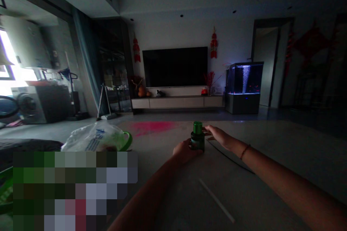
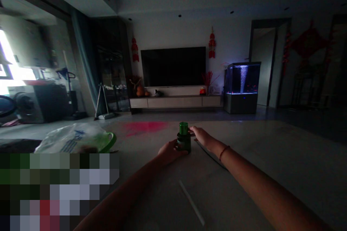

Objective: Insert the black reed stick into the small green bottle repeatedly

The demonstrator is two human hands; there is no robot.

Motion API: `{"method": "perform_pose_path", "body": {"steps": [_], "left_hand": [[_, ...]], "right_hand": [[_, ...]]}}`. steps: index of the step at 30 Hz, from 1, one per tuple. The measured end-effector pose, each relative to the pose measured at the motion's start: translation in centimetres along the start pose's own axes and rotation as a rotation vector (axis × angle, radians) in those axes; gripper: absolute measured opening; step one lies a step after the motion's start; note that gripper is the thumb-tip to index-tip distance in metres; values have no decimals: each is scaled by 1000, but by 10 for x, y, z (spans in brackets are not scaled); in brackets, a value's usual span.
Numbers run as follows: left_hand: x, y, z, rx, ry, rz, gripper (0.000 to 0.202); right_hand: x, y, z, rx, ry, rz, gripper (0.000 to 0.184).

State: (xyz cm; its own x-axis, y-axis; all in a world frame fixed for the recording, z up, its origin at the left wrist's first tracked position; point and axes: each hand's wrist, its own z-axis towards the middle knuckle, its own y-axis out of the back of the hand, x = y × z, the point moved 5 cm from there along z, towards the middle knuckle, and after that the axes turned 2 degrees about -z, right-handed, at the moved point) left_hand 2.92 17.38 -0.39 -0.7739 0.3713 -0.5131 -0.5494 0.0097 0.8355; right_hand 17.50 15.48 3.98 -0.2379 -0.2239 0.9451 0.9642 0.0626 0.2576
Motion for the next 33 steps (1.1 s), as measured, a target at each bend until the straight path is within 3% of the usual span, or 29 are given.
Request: {"method": "perform_pose_path", "body": {"steps": [6, 8, 11, 14, 16, 21, 25, 30, 33], "left_hand": [[0, -1, -1, 11, 34, 24, 63], [0, 0, -2, -2, 30, 20, 61], [-1, 1, -3, -12, 19, 29, 61], [-2, 0, -3, 10, 19, 52, 61], [-2, 0, -4, 19, 17, 60, 60], [-3, 0, -3, 11, 23, 59, 61], [-1, -1, -1, -1, 30, 57, 65], [0, -2, 0, -7, 13, 52, 64], [-1, -1, -1, -13, 6, 51, 62]], "right_hand": [[6, 0, -15, -91, 230, -146, 29], [9, 4, -16, -157, 276, -195, 38], [10, 11, -10, -228, 250, -166, 41], [10, 13, -1, -193, 237, -39, 32], [8, 16, 1, -187, 210, -41, 40], [6, 35, -2, -382, 82, -157, 47], [5, 28, 1, -207, 109, -31, 53], [0, 40, 7, -340, 129, -94, 33], [-3, 38, 7, -333, 104, -70, 21]]}}
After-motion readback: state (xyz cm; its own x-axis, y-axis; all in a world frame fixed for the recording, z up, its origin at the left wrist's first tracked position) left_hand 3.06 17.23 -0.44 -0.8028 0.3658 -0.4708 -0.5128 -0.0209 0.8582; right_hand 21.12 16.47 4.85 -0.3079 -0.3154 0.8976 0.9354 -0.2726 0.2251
